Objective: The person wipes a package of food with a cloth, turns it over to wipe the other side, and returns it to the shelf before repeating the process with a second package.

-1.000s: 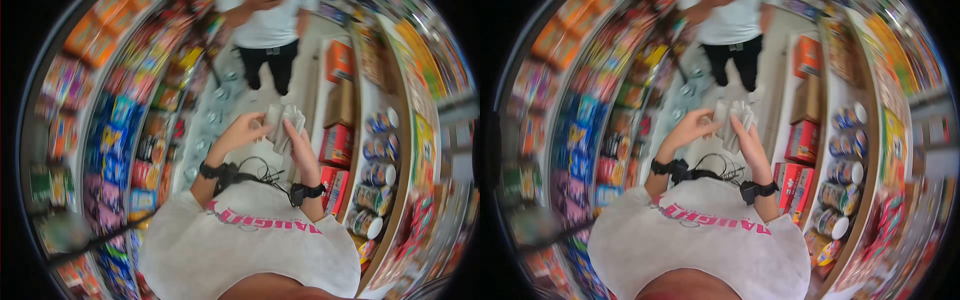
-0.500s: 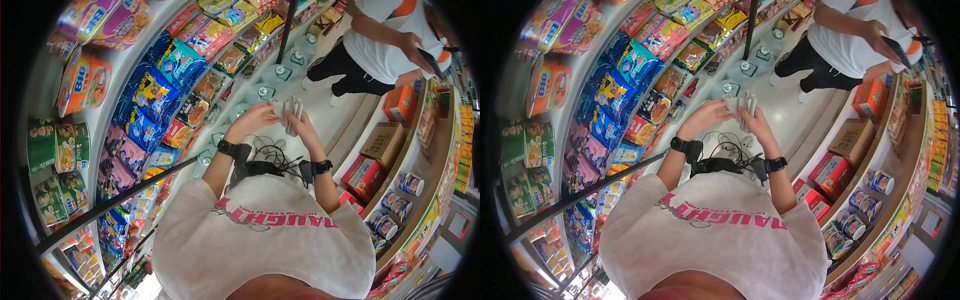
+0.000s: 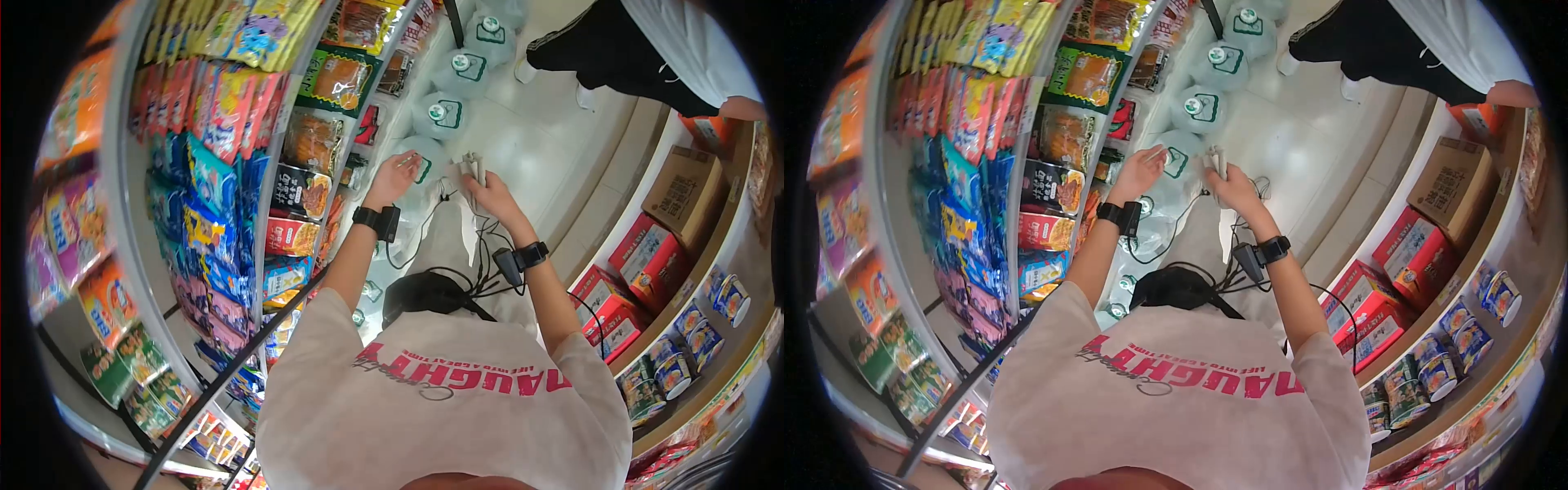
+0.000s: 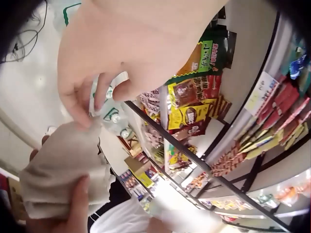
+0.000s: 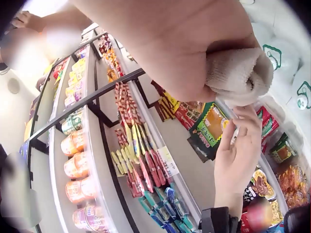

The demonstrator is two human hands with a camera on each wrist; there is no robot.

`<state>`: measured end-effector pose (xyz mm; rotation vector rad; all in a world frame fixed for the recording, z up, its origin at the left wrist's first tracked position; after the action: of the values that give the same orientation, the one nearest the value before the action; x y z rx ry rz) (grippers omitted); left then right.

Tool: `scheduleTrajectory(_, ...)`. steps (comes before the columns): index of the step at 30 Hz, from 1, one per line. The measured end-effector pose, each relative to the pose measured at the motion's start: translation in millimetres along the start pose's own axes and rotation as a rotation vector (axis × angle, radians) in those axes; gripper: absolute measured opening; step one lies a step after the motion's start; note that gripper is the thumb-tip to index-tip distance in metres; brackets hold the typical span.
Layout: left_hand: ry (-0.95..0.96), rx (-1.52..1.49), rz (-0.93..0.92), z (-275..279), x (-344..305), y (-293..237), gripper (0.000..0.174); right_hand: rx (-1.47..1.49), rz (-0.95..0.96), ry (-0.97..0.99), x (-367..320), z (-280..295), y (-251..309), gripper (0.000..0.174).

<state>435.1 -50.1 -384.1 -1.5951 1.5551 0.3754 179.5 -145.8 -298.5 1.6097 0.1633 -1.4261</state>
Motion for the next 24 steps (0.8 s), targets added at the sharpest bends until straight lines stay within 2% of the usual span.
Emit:
scheduleTrajectory(3,-0.086,0.065,-0.052,56.0,48.8,-8.3,0.033,0.144,-0.022,0.102,32.1,-20.9,-11.2,0.044)
scheduleTrajectory(6,-0.303,0.204,-0.149,126.4,101.0,-10.2,0.035,0.127,0.002,0.091,77.6,-54.5,-14.3,0.043)
scheduleTrajectory(7,-0.375,0.187,-0.203,144.0,113.0,-12.1,0.026,0.112,-0.010,0.089,92.1,-68.8,-15.2,0.042)
scheduleTrajectory(10,-0.543,0.239,-0.401,194.0,143.1,-30.7,0.023,0.067,0.003,0.084,151.6,-112.5,-10.2,0.040)
scheduleTrajectory(14,-0.509,0.219,-0.621,231.0,157.0,-64.5,0.022,0.030,0.148,0.064,214.1,-179.0,6.8,0.032)
scheduleTrajectory(15,-0.369,0.501,-0.728,236.1,155.8,-71.9,0.025,0.024,0.201,0.052,226.0,-194.5,16.8,0.030)
scheduleTrajectory(16,-0.255,0.762,-0.864,229.3,149.3,-79.5,0.028,0.047,0.331,0.018,237.4,-212.1,27.4,0.029)
scheduleTrajectory(18,-0.315,0.456,-0.845,232.5,153.3,-94.6,0.030,0.083,0.580,-0.055,255.3,-246.1,40.6,0.028)
scheduleTrajectory(20,-0.255,0.304,-0.813,262.5,168.2,-99.4,0.028,0.043,0.585,-0.014,271.9,-273.2,51.5,0.031)
scheduleTrajectory(22,-0.141,0.216,-0.729,269.3,172.7,-108.6,0.028,-0.009,0.596,0.014,296.3,-301.0,63.1,0.037)
scheduleTrajectory(24,-0.075,1.237,-0.853,269.9,178.3,-118.9,0.030,-0.064,0.585,0.020,322.8,-325.5,68.4,0.042)
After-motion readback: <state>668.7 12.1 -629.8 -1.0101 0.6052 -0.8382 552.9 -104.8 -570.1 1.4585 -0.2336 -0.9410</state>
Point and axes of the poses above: each hand's wrist, its own x-axis towards the middle knuckle, its own z-axis out of the back of the hand, y = z × x, the point moved 4 cm from there along x, towards the middle knuckle, and after that the axes turned 15 degrees about -z, right-handed, at the moved point
